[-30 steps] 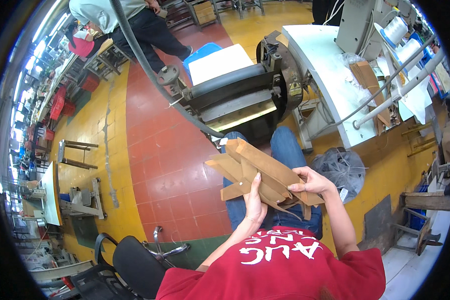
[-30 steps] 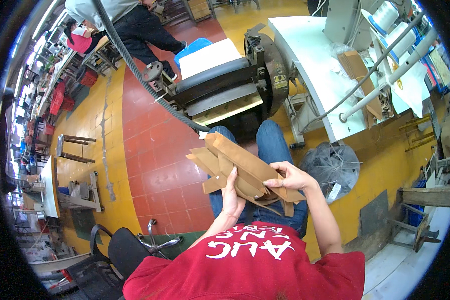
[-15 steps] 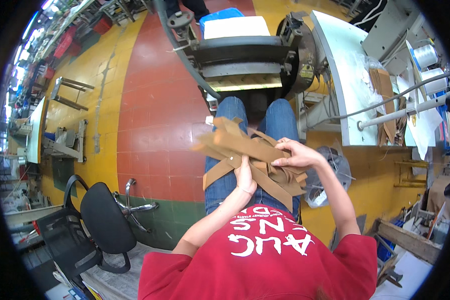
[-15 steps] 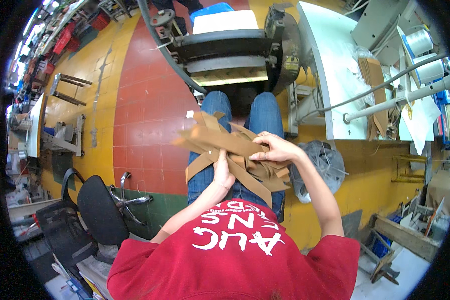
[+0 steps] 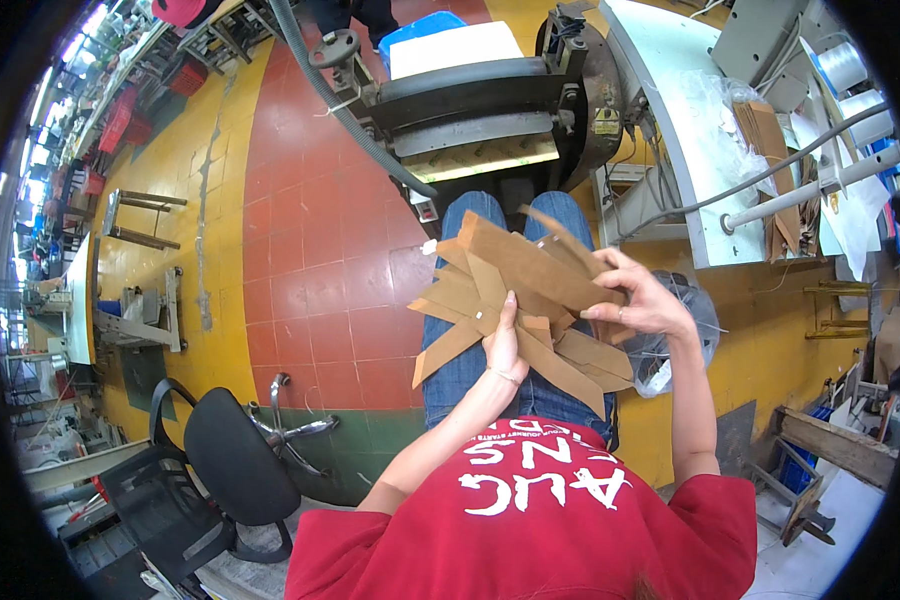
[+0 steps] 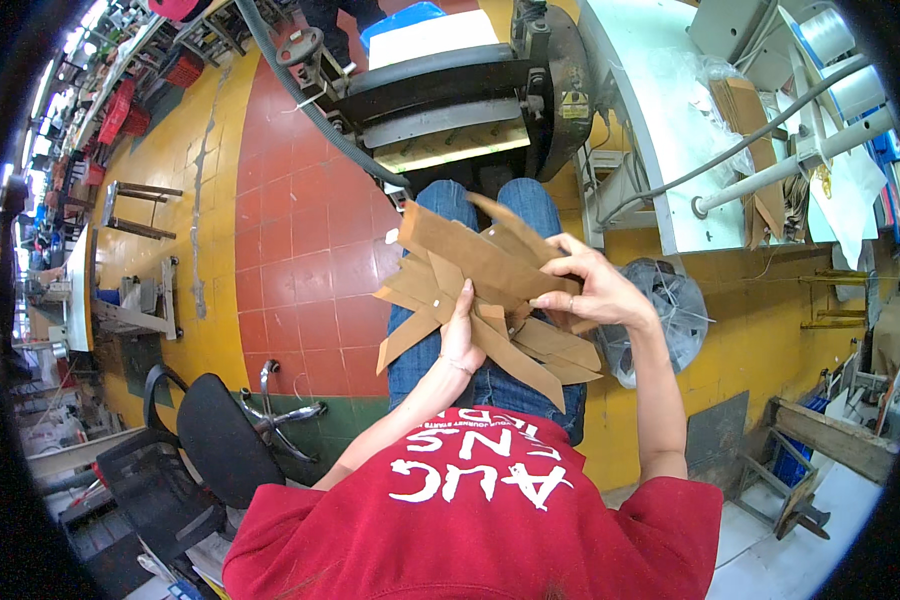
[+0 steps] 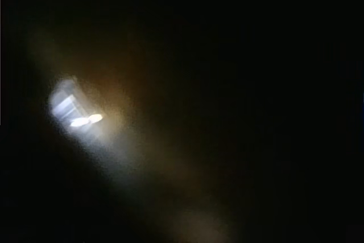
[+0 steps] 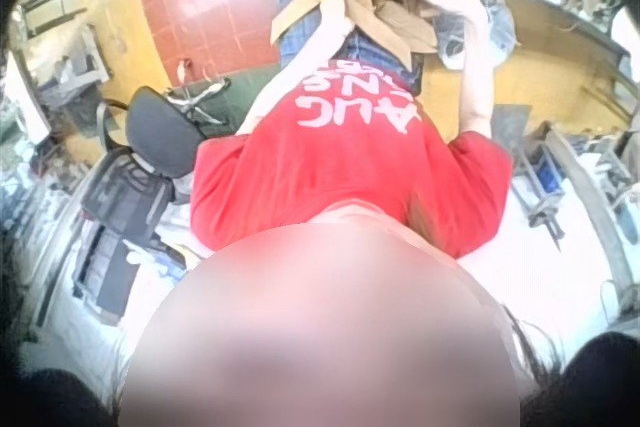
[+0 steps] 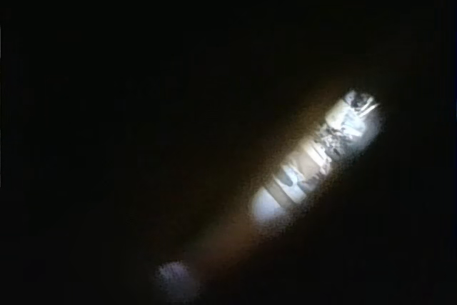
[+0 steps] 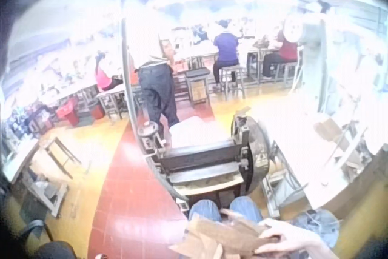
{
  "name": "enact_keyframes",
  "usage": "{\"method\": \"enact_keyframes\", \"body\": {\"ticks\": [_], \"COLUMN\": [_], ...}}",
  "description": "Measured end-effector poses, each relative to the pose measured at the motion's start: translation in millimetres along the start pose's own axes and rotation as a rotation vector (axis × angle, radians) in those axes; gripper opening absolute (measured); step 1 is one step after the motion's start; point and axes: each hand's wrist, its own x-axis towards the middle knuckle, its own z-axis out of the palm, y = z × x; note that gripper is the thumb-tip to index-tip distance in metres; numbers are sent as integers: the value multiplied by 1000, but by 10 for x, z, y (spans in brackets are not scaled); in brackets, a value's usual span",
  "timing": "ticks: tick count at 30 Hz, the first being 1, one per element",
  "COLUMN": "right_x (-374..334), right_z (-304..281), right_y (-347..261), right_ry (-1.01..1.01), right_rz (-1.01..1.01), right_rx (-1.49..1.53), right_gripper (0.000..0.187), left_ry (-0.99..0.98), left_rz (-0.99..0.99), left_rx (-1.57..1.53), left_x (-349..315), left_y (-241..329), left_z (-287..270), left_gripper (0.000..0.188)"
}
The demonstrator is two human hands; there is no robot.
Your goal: The person gathers flat cardboard pieces, aligns them into a stack, and secures the stack with a rubber band. The person repeats this process to form multiple bundles and places them on the worktable.
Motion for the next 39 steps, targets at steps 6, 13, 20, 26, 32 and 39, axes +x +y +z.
{"method": "enact_keyframes", "body": {"ticks": [6,13,20,26,32,39], "right_x": [95,171,18,61,-120,-162], "right_z": [-41,590,691,714,686,720], "right_y": [-150,344,369,276,-247,-465], "right_ry": [-167,-154,185,374,99,5], "right_rz": [-73,205,199,97,-211,-240], "right_rx": [75,-181,-103,-273,-443,-250], "right_gripper": [35,49,35,19,20,36], "left_ry": [-82,-101,-98,-39,-215,-95], "left_rz": [-120,-333,-574,-470,-392,36], "left_rx": [-178,-277,-235,34,25,103], "left_x": [31,-604,-1174,-1279,-1207,-827], "left_y": [33,406,1026,1187,1097,1066], "left_z": [69,29,-70,-109,5,-17], "left_gripper": [55,73,72,60,78,47]}}
